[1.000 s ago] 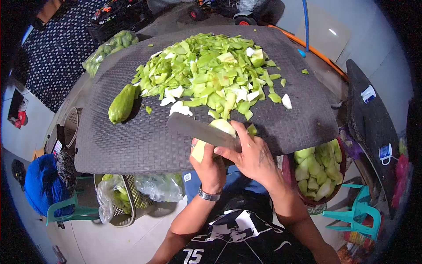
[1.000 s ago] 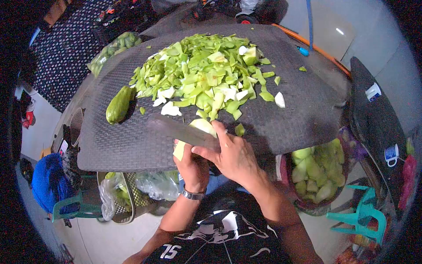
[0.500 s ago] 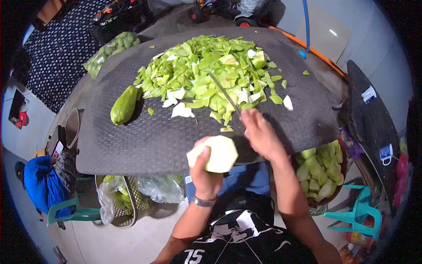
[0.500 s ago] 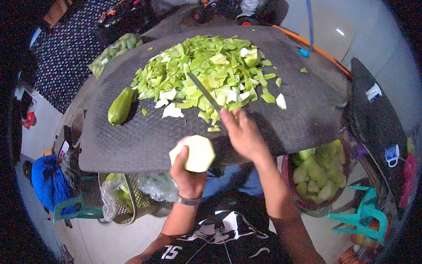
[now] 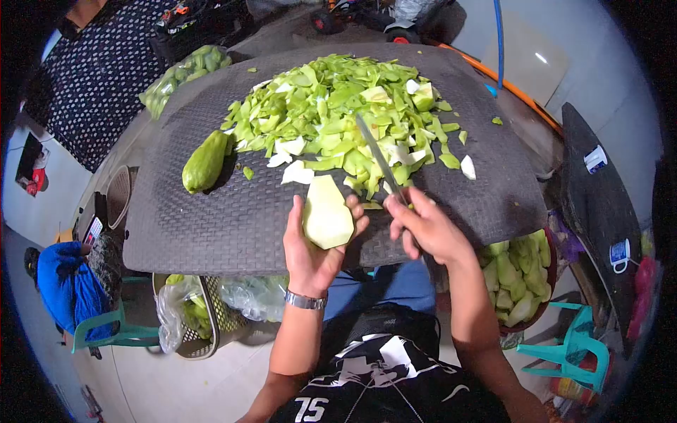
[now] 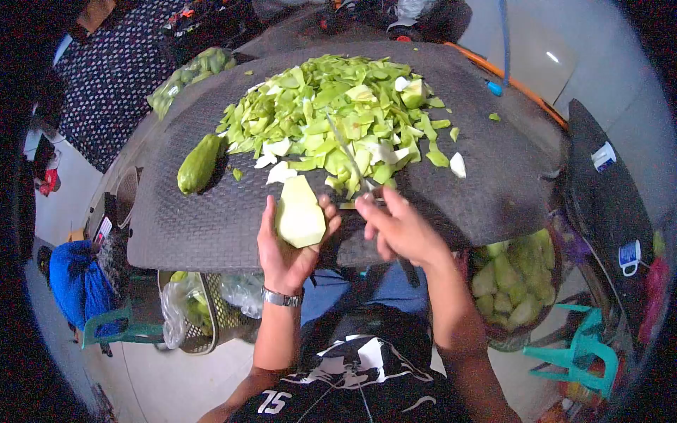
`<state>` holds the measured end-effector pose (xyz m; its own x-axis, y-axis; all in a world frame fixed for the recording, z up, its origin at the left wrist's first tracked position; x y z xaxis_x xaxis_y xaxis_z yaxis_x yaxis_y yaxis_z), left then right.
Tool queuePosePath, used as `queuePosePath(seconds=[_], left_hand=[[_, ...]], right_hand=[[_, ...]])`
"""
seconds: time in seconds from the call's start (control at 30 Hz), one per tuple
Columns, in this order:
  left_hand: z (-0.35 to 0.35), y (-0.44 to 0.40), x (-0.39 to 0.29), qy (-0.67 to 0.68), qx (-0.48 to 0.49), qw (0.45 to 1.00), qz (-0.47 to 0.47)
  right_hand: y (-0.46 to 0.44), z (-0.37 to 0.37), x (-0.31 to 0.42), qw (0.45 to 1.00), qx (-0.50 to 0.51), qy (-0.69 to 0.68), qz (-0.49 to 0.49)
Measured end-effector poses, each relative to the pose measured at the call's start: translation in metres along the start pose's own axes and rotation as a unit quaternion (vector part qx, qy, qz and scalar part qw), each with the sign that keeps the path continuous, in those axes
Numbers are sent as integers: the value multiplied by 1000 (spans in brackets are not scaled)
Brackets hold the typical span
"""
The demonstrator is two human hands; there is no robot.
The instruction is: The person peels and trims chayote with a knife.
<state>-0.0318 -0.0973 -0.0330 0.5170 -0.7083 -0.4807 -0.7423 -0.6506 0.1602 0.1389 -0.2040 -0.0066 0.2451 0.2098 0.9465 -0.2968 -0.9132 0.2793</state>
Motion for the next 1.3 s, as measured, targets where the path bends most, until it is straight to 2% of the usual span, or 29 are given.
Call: queuePosePath(seconds=[0.1, 0.13, 0.23, 0.27, 0.33, 0.43, 0.6, 0.73, 0.83, 0.9, 1.1, 1.2, 1.3], left_hand=[[-8, -6, -2, 16, -25, 999, -30], [-13, -3, -4, 17, -17, 999, -26], [5, -8, -8, 69, 78, 994, -44], [7, -10, -8, 48, 36, 997, -52], [0, -12, -9, 9, -50, 996, -67], [-9, -13, -9, -37, -49, 992, -113], [-5, -15, -4, -55, -19, 994, -88], [0, -19, 3, -93, -39, 990, -103], [-11, -12, 8, -108, 10, 993, -56], [-15, -11, 11, -122, 19, 991, -57], [-16, -8, 25, -123, 2, 992, -31], [-19, -6, 41, -127, 10, 992, 0], [-20, -7, 40, -116, 7, 993, -1]], right_hand=[[25, -13, -10, 999, 36, -8, -32], [31, -12, -13, 996, 45, 81, 7], [59, -20, -9, 992, -17, 123, 13], [69, -25, 0, 988, -28, 153, -11], [78, -28, 2, 973, -12, 228, 41], [88, -30, -6, 960, -12, 261, 102], [96, -33, -4, 932, -56, 333, 131], [97, -31, -13, 931, -50, 331, 144], [91, -27, -15, 934, -34, 322, 152], [88, -25, -17, 945, -32, 289, 149], [84, -16, -58, 993, -16, 112, 14], [83, -25, -54, 997, -9, 67, 30], [79, -26, -50, 994, -7, 86, 59]])
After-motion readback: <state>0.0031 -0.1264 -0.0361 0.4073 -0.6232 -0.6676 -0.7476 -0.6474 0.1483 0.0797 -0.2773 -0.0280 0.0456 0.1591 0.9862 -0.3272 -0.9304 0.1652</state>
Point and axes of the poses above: each hand's wrist, its own y-axis away from the middle knuckle, its own z-axis out of the back of the hand, x = y × z, the point moved 4 cm from there along -y, towards the middle knuckle, and after that the axes turned 11 degrees about -y, right-handed, at the moved point
